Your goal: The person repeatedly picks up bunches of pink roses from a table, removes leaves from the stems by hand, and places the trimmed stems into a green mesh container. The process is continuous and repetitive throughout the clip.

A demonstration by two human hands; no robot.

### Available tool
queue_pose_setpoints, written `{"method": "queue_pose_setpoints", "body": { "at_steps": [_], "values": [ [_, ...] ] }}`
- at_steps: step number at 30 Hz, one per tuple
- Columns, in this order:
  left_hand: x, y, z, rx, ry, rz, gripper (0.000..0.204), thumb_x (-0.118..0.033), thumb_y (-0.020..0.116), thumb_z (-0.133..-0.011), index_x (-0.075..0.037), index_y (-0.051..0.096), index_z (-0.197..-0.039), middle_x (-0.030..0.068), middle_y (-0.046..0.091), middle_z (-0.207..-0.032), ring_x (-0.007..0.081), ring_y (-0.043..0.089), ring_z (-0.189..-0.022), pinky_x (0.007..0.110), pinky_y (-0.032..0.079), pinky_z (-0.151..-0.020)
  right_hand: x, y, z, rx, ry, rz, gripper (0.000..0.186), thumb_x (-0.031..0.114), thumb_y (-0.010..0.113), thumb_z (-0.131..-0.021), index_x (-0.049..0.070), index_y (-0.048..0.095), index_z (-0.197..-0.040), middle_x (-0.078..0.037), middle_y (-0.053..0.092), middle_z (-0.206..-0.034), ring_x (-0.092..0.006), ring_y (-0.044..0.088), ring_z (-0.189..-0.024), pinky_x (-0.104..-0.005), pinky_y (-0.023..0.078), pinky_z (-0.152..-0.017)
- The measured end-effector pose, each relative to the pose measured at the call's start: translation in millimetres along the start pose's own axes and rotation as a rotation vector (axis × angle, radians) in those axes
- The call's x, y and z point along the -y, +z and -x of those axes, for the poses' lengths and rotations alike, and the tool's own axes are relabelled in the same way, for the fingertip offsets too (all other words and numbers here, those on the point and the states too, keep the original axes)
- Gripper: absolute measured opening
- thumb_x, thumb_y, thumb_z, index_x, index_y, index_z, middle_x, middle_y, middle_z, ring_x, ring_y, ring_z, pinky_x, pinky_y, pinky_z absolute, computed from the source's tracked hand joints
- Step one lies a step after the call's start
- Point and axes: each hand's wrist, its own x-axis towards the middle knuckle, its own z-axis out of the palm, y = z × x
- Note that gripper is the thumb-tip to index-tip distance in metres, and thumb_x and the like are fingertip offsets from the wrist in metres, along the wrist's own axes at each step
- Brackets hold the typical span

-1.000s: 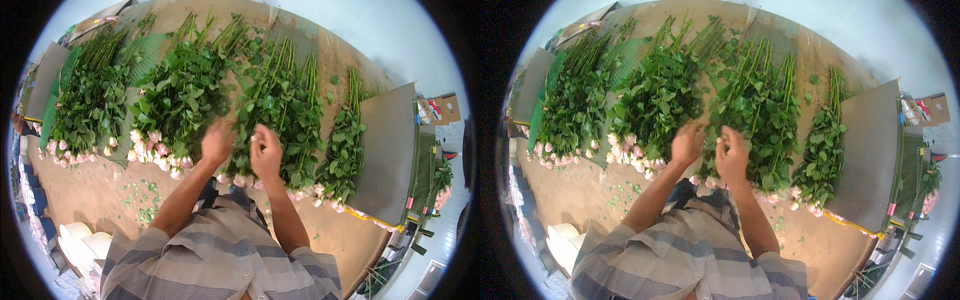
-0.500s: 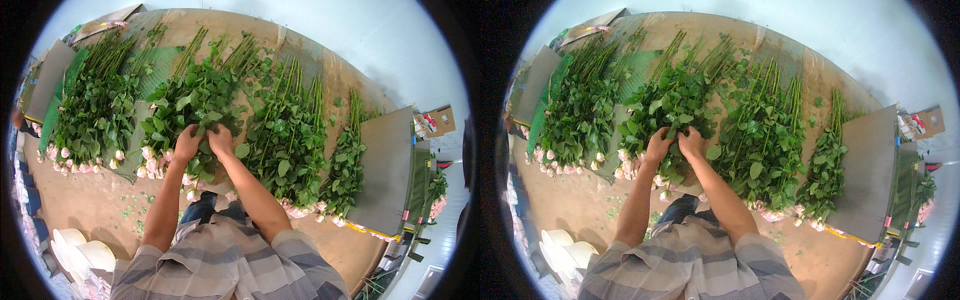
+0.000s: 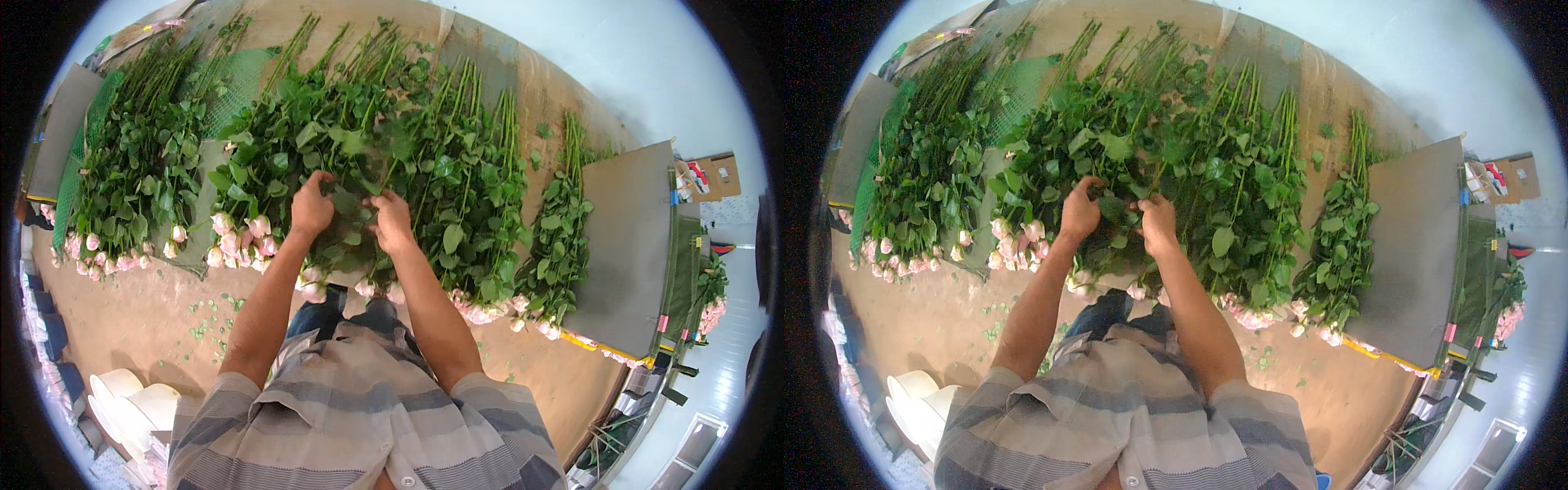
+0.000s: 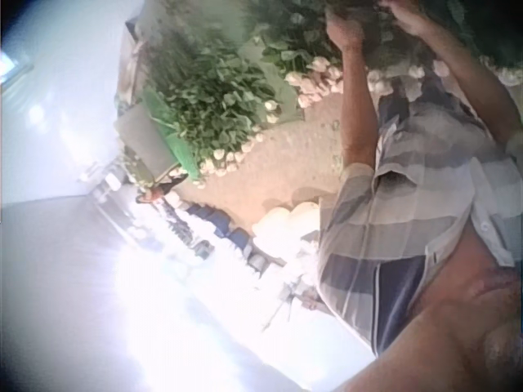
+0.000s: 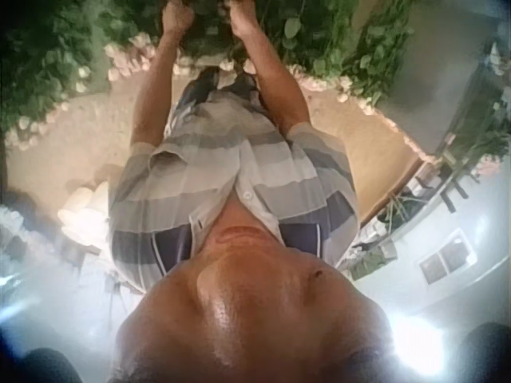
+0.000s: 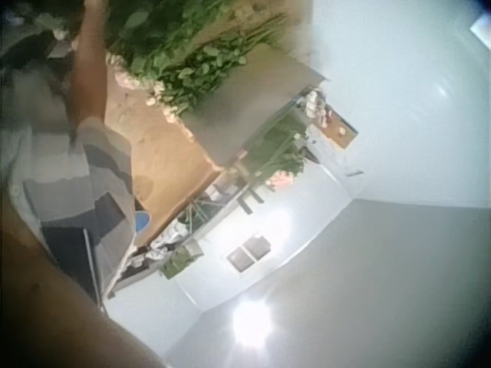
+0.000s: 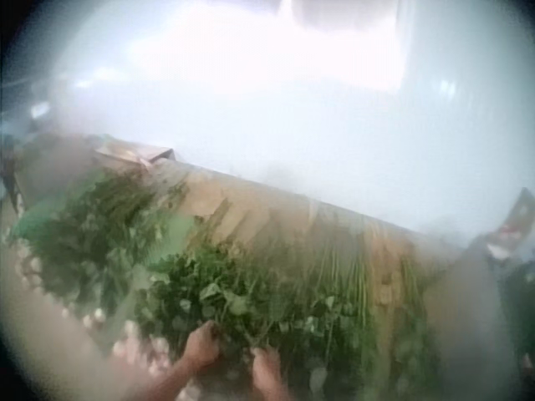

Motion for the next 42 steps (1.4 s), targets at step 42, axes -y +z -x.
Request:
{"method": "queue_pose_setpoints", "body": {
  "at_steps": [42],
  "values": [
    [-41,-52,18,0.021,0.108,0.084,0.029,-0.016,0.058,-0.088,0.003,0.06,-0.11,0.0164,0.065,-0.098,0.0239,0.063,-0.087,0.035,0.048,-0.078,81,-172,87,-0.177,-0.381,-0.071,0.032,0.017,0.044,-0.1,0.003,0.053,-0.128,-0.005,0.061,-0.076,-0.0097,0.052,-0.054,-0.0263,0.04,-0.044]
  ]
}}
